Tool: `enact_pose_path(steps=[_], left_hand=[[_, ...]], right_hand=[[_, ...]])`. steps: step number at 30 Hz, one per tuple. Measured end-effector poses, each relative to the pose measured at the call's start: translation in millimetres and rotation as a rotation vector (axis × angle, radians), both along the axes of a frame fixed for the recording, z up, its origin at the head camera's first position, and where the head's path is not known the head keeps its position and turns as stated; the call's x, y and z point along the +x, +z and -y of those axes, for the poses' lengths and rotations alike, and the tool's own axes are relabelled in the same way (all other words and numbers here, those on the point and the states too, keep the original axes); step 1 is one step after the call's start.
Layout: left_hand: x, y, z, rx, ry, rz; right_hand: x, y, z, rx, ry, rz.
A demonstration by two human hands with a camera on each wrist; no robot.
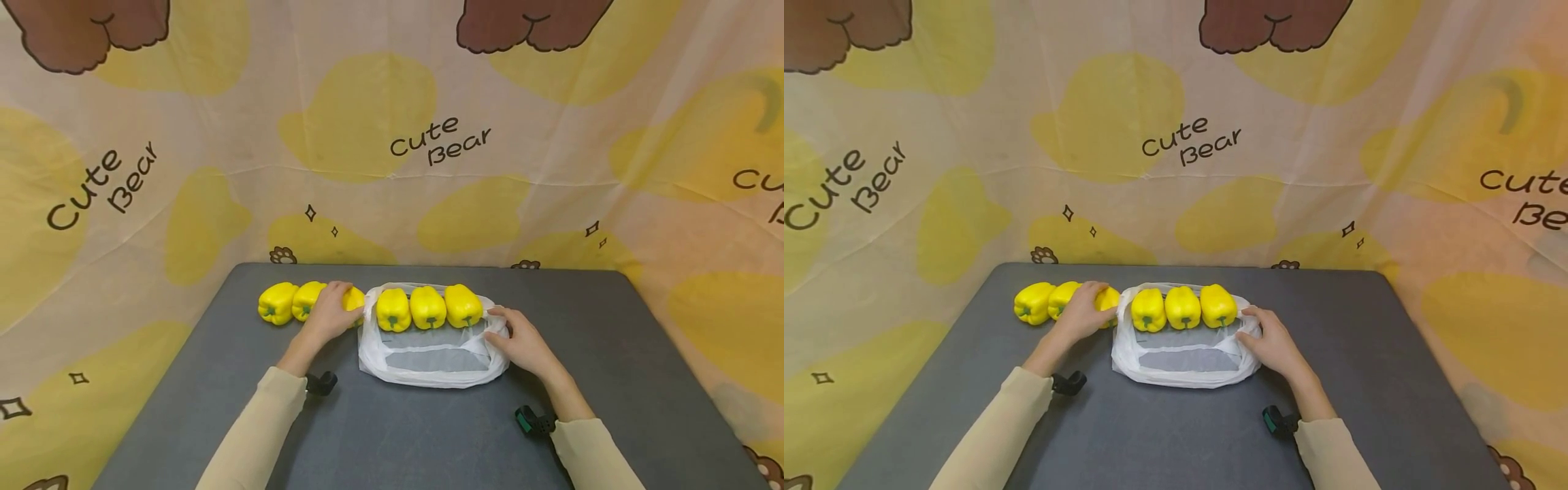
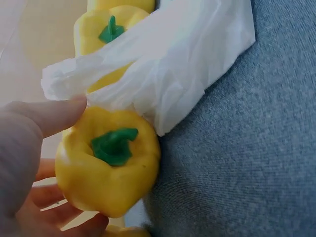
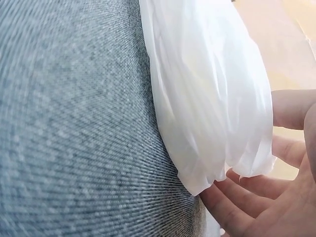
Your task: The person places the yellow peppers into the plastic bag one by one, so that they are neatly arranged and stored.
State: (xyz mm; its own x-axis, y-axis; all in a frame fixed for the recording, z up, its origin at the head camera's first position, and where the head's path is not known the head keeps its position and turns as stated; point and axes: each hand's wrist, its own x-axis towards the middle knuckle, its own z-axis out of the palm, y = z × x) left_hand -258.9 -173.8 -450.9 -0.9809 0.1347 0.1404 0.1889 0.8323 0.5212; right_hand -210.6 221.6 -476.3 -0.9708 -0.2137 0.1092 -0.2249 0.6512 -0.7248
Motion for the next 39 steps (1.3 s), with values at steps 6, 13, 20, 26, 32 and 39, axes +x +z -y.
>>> enact_pose_path(steps=[6,13,20,26,32,39], left_hand=[[-0.9,-4.0,4.1,0.0,-0.004,-0.002],[1.6,1.4,7.4,0.027,-0.018,-0.012],[5.3,15.7,10.8,0.067,-0.037,-0.027],[9.1,25.3,16.1,0.117,-0.036,-0.088],[14.1,31.7,20.1,0.173,-0.015,-0.11],[21.0,39.2,12.1,0.216,-0.049,-0.134]], right_hand=[[0.6,-0.4,0.9,0.012,-0.007,0.01],[-1.1,-2.8,-0.8,0.013,-0.003,-0.01],[-1.4,-1.6,-1.4,0.014,-0.003,-0.018],[-1.2,-0.6,-0.8,0.018,-0.005,-0.014],[-1.7,0.0,-0.2,0.02,-0.006,-0.001],[-0.3,0.1,-0.5,0.019,-0.001,-0.002]])
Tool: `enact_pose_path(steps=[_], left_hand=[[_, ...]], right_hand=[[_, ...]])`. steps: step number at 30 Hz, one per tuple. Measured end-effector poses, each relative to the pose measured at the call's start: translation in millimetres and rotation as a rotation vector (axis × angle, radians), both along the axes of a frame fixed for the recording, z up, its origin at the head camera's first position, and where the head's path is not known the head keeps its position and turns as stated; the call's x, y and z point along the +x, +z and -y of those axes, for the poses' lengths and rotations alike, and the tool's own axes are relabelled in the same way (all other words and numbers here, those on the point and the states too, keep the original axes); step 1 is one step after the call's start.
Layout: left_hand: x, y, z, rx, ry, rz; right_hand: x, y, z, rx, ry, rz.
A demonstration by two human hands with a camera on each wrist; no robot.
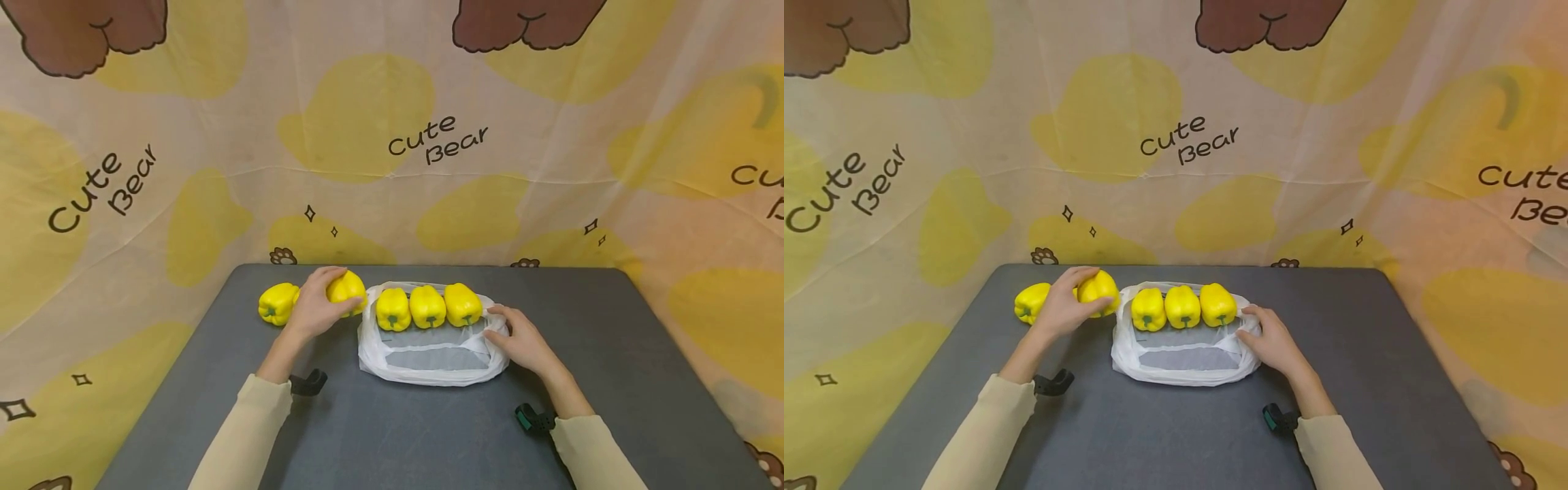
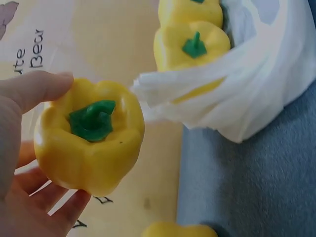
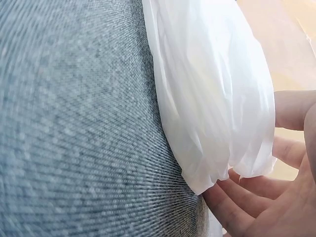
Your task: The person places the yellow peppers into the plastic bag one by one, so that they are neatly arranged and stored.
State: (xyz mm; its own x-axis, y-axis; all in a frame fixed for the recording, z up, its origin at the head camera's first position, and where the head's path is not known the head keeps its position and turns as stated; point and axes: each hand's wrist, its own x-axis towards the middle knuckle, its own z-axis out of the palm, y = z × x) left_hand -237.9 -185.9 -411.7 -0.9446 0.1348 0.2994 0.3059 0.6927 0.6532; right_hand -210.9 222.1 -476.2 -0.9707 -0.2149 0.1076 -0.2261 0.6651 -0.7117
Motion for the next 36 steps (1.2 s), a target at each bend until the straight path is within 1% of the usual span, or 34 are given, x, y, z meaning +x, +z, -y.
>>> enact_pose_path(steps=[4,9,15,18,23,26,30,32,36], left_hand=[[3.5,3.8,-12.6,0.025,-0.065,-0.021],[5.8,4.6,-30.2,0.031,-0.138,-0.044],[9.3,5.8,-49.5,0.009,-0.212,-0.081],[11.0,6.1,-59.0,0.01,-0.235,-0.081],[12.3,3.0,-74.6,0.01,-0.271,-0.076],[12.3,0.8,-84.7,0.008,-0.303,-0.086],[12.0,-2.4,-97.9,0.007,-0.34,-0.12],[12.4,-4.4,-104.4,0.009,-0.351,-0.13],[15.1,-7.8,-117.9,0.017,-0.378,-0.117]], right_hand=[[0.0,0.0,-1.0,0.004,-0.004,-0.001],[-0.9,-0.7,-2.0,0.009,-0.01,0.001],[-2.0,-1.7,-2.3,0.01,-0.013,0.006],[-2.0,-1.5,-2.0,0.009,-0.013,0.005],[-1.3,-1.2,-1.4,0.001,-0.011,0.018],[-1.1,-1.4,-1.1,0.001,-0.012,0.022],[-1.1,-1.9,-0.9,-0.005,-0.009,0.018],[-1.0,-2.0,-0.9,-0.008,-0.009,0.015],[-0.8,-2.1,-0.8,-0.007,-0.009,0.007]])
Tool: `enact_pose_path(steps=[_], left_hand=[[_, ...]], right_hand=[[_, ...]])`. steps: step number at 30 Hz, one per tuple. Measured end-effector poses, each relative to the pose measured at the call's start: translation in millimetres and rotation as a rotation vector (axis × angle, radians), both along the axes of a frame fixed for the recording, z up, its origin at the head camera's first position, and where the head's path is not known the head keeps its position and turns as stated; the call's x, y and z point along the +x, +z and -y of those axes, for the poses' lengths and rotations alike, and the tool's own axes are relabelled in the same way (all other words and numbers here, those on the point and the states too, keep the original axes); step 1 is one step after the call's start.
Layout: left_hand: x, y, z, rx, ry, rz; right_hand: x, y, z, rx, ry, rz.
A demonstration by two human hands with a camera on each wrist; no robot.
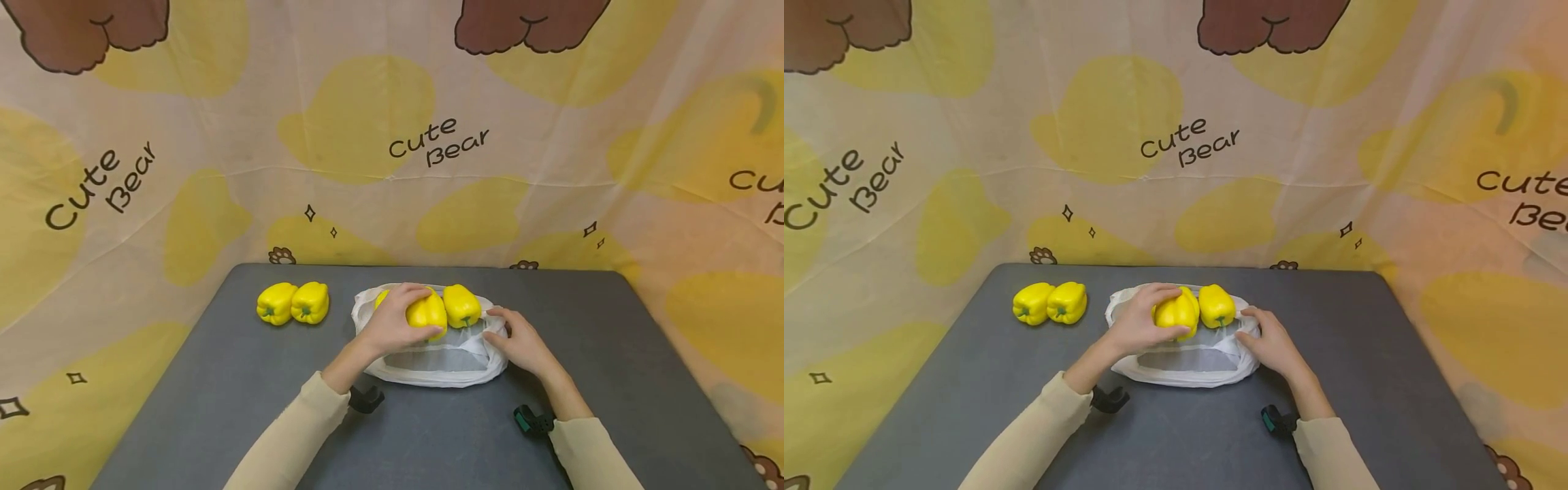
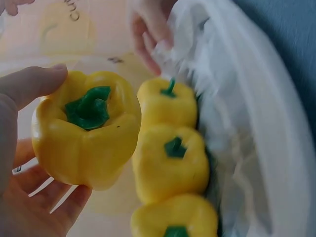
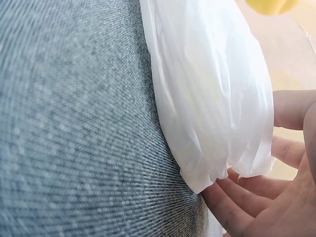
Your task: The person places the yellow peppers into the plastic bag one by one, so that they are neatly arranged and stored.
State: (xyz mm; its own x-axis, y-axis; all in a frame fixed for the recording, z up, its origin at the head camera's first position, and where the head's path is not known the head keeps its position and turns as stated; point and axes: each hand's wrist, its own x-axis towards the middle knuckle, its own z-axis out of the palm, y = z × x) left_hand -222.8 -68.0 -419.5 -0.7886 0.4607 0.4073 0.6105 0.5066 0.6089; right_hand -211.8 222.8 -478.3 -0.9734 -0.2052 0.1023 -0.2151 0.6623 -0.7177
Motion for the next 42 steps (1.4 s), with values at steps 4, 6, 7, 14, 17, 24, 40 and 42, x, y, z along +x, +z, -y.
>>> enact_pose_path(steps=[4,6,7,14,17,24,40,42], left_hand=[[3.4,-3.6,-14.1,-0.015,-0.029,0.024],[4.9,-5.4,-20.6,-0.023,-0.032,0.028],[5.5,-6.4,-23.6,-0.029,-0.032,0.029],[9.6,-14.6,-39.2,-0.055,-0.035,0.055],[10.5,-19.4,-44.1,-0.071,-0.043,0.075],[11.5,-33.8,-55.0,-0.103,-0.047,0.096],[16.4,-51.4,-69.9,-0.185,-0.056,0.095],[16.4,-51.3,-71.0,-0.193,-0.053,0.099]], right_hand=[[0.3,-0.2,-0.3,0.002,0.001,-0.003],[0.4,-0.4,-0.4,0.0,0.002,-0.002],[0.3,-0.6,-0.6,-0.001,0.002,-0.002],[-0.8,-2.9,-1.2,0.012,0.0,-0.002],[-0.9,-2.9,-1.5,0.007,-0.002,-0.001],[-0.5,-1.9,-2.5,0.006,-0.002,0.004],[-0.5,-0.8,-3.9,-0.003,-0.001,0.014],[-0.4,-0.2,-4.1,-0.007,0.002,0.012]])
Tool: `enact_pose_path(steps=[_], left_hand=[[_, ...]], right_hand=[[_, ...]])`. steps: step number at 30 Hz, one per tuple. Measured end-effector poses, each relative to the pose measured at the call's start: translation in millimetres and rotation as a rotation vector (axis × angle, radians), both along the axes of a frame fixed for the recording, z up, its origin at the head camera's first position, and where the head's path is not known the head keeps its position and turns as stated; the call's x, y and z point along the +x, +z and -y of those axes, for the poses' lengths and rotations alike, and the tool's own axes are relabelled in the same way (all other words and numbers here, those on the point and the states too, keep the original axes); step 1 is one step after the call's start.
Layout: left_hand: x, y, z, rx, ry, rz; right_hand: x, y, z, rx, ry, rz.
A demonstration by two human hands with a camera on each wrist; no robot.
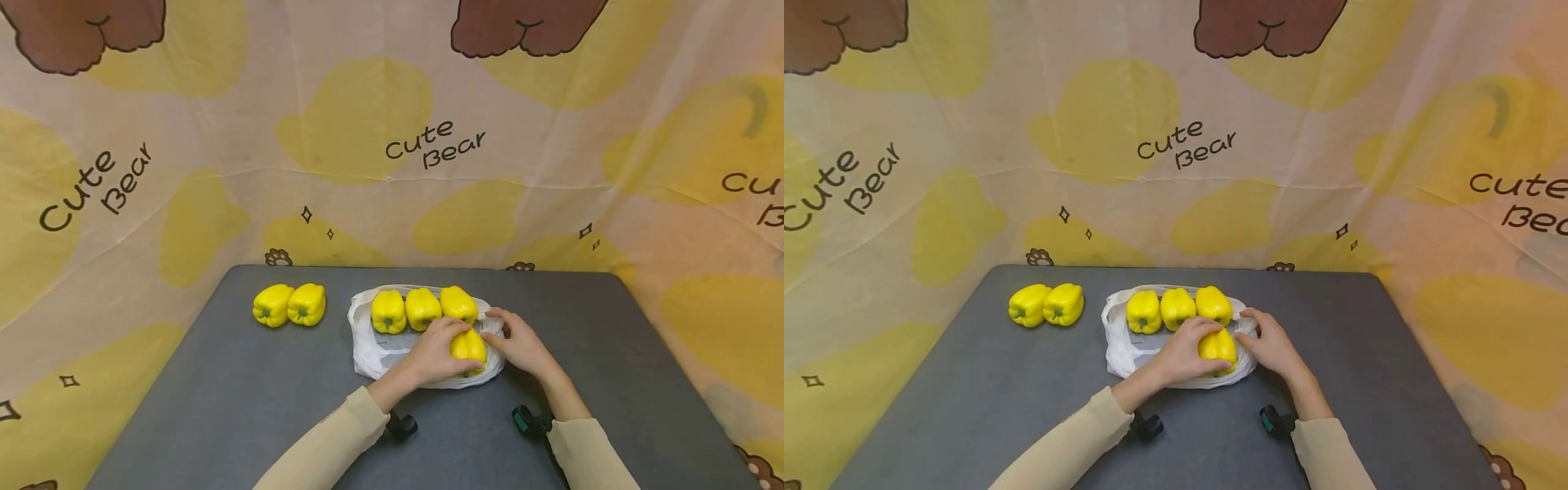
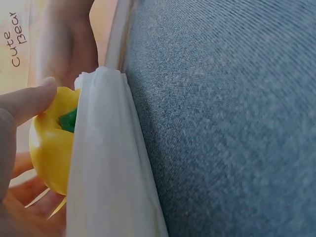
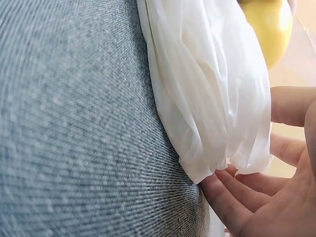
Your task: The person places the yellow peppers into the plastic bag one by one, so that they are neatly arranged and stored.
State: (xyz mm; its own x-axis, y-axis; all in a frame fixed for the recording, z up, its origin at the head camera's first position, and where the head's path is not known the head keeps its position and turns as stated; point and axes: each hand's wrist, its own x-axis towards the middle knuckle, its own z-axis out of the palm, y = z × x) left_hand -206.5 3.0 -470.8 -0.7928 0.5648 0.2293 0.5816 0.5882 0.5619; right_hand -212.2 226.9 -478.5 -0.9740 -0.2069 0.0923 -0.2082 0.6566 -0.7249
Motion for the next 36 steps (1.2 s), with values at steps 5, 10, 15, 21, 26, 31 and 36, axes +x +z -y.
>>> enact_pose_path(steps=[5,10,15,21,26,31,36], left_hand=[[-0.2,-0.5,-1.1,-0.009,-0.001,0.008],[-0.4,-0.5,1.7,-0.026,-0.019,0.017],[0.4,3.3,8.1,-0.062,-0.027,0.039],[2.8,10.3,16.8,-0.055,-0.032,0.058],[4.8,14.9,25.2,-0.061,-0.041,0.044],[4.9,19.0,35.8,-0.044,-0.041,0.04],[3.5,24.5,48.1,0.033,-0.054,0.082]], right_hand=[[-0.4,-0.9,0.4,-0.002,-0.002,0.002],[-0.7,-2.5,0.3,0.0,-0.003,0.014],[-1.8,-3.4,-0.6,0.002,-0.006,0.025],[-2.9,-3.1,-0.4,0.013,-0.003,0.035],[-3.4,-3.0,-0.3,0.018,-0.005,0.034],[-3.0,-3.7,-0.4,0.021,-0.003,0.033],[-2.5,-3.3,0.2,0.024,-0.002,0.026]])
